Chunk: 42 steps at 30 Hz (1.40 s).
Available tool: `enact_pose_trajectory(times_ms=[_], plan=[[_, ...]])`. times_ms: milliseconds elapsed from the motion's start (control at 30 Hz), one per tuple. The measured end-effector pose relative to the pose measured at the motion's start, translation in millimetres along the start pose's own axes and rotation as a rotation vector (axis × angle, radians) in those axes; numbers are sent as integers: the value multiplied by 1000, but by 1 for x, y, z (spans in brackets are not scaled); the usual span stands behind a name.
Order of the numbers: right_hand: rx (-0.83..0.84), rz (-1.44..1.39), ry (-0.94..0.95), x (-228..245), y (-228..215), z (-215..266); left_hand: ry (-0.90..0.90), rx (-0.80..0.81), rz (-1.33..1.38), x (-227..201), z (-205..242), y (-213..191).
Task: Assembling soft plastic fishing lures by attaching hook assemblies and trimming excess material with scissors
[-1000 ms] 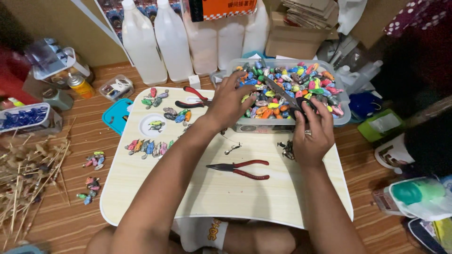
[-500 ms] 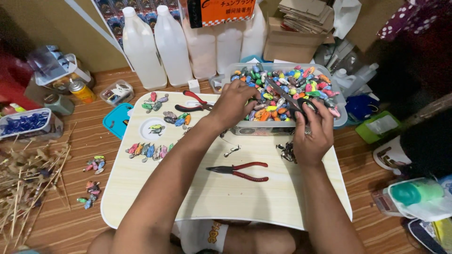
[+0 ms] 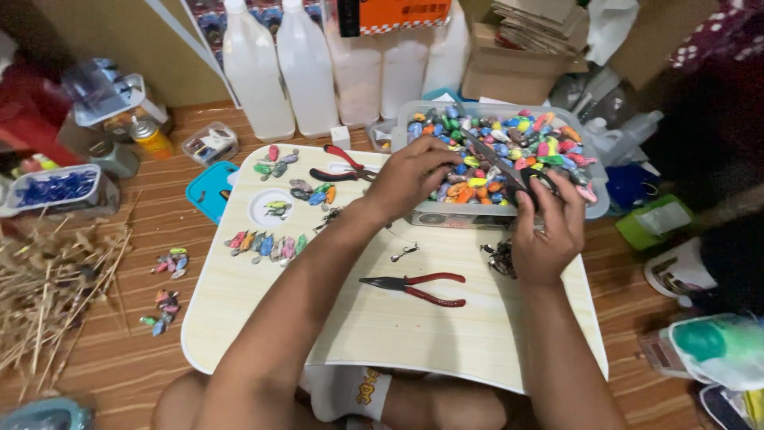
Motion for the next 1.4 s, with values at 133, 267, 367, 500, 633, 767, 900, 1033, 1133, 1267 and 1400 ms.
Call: enact_pose_trajectory(times_ms=[133, 267, 367, 500, 633, 767, 900, 1033, 1133, 1267, 1400], plan=[[55, -46, -44, 12, 1, 1, -12, -114, 84, -18, 14, -8], [162, 103, 38, 18, 6, -1, -382, -158, 317, -26, 39, -24], [167, 94, 6, 20, 7, -1, -483, -204, 509, -25, 61, -41], [197, 150, -1, 17, 10, 7, -691, -86, 448, -11, 86, -54], [263, 213, 1, 22, 15, 7, -613, -67, 398, 1, 100, -64], [300, 291, -18, 21, 16, 6, -541, -70, 455, 1, 102, -68], [309, 272, 0, 19, 15, 4, -575, -32, 431, 1, 101, -66], [310, 264, 31, 19, 16, 4, -571, -12, 407, -2, 100, -66], [295, 229, 47, 22, 15, 3, -549, -15, 414, -1, 100, -64], [261, 194, 72, 21, 15, 7, -538, -27, 400, -2, 99, -67], [238, 130, 86, 25, 14, 6, -547, -19, 397, -2, 99, -66]])
Point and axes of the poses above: each hand's wrist, its own z-axis away from the middle knuckle, its own y-axis out of the palm, x = y × z, the point moved 9 cm from there along -z, towards the middle knuckle, and after that the axes turned 2 degrees about -x, right-handed, at the moved point
